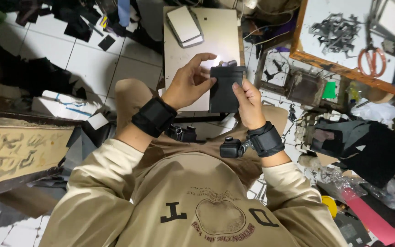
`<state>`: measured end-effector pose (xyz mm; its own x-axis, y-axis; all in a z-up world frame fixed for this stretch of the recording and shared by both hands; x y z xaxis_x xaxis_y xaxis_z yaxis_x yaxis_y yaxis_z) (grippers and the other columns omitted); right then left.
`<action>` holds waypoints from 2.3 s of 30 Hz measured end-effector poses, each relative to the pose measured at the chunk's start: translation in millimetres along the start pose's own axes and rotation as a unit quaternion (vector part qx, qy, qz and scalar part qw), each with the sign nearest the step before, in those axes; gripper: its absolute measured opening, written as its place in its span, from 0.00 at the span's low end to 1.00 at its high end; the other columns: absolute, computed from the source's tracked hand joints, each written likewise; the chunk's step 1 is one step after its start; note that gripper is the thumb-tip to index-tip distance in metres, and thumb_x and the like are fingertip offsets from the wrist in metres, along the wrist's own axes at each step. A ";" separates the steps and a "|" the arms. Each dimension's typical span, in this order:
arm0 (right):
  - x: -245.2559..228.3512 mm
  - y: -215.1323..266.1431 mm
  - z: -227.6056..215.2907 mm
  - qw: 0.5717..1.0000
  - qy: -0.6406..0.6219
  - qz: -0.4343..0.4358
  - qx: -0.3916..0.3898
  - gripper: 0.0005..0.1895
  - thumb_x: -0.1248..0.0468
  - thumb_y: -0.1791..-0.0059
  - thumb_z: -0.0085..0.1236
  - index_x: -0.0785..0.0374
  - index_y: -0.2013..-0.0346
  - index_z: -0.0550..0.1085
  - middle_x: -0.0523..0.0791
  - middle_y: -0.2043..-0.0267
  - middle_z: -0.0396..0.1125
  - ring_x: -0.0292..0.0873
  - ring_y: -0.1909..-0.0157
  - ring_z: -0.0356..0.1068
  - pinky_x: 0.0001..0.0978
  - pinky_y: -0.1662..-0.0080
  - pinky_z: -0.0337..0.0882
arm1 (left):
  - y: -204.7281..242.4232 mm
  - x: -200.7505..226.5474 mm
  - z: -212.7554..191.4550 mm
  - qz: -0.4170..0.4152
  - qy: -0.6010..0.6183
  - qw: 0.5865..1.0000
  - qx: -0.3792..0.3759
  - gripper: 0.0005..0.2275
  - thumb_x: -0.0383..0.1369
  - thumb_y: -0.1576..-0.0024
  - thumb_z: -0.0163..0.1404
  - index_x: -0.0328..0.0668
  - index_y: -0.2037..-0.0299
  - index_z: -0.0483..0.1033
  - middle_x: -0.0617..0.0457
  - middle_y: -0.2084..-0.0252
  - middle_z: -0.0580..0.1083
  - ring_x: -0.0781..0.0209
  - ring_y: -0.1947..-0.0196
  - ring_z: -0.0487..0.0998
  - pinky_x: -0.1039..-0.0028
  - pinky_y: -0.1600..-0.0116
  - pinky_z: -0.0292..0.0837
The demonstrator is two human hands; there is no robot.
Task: The person assembles and hammers the edges of a small leather wallet.
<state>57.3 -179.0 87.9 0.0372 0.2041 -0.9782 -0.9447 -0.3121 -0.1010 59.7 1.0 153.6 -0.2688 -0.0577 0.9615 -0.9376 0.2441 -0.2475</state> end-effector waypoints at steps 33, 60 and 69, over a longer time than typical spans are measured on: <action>60.2 -15.2 43.8 0.821 0.542 -0.147 -0.102 0.06 0.71 0.54 0.63 0.62 0.67 0.73 0.46 0.66 0.65 0.52 0.60 0.66 0.43 0.56 0.65 | 16.7 -133.2 18.4 0.003 -0.281 0.958 -0.064 0.11 0.25 0.52 0.64 0.38 0.66 0.73 0.50 0.52 0.71 0.46 0.44 0.70 0.62 0.42 0.70; 45.9 -10.1 42.6 0.831 0.523 -0.146 -0.116 0.08 0.72 0.51 0.64 0.63 0.60 0.75 0.47 0.61 0.68 0.52 0.57 0.67 0.42 0.55 0.69 | 22.8 -169.4 30.6 -0.013 -0.277 0.960 -0.044 0.08 0.28 0.52 0.66 0.50 0.69 0.79 0.56 0.51 0.69 0.48 0.40 0.65 0.60 0.38 0.66; 60.5 -18.4 37.0 0.838 0.511 -0.136 -0.139 0.07 0.73 0.52 0.62 0.63 0.62 0.74 0.47 0.61 0.67 0.53 0.56 0.67 0.42 0.55 0.69 | 26.2 -167.9 32.0 0.008 -0.308 0.951 -0.039 0.08 0.31 0.52 0.66 0.52 0.67 0.79 0.54 0.49 0.68 0.46 0.39 0.63 0.59 0.36 0.63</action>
<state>65.0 -126.6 37.3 0.6320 -0.5532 -0.5428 -0.7491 -0.6157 -0.2447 73.2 -13.9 -18.1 -0.3830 -0.6028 0.7000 -0.9198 0.3185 -0.2290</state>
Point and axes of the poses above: each hand's wrist, its own y-axis away from the middle knuckle, its own z-axis out of the palm, x = y × z, the point moved 10 cm from there along -y, towards the middle knuckle
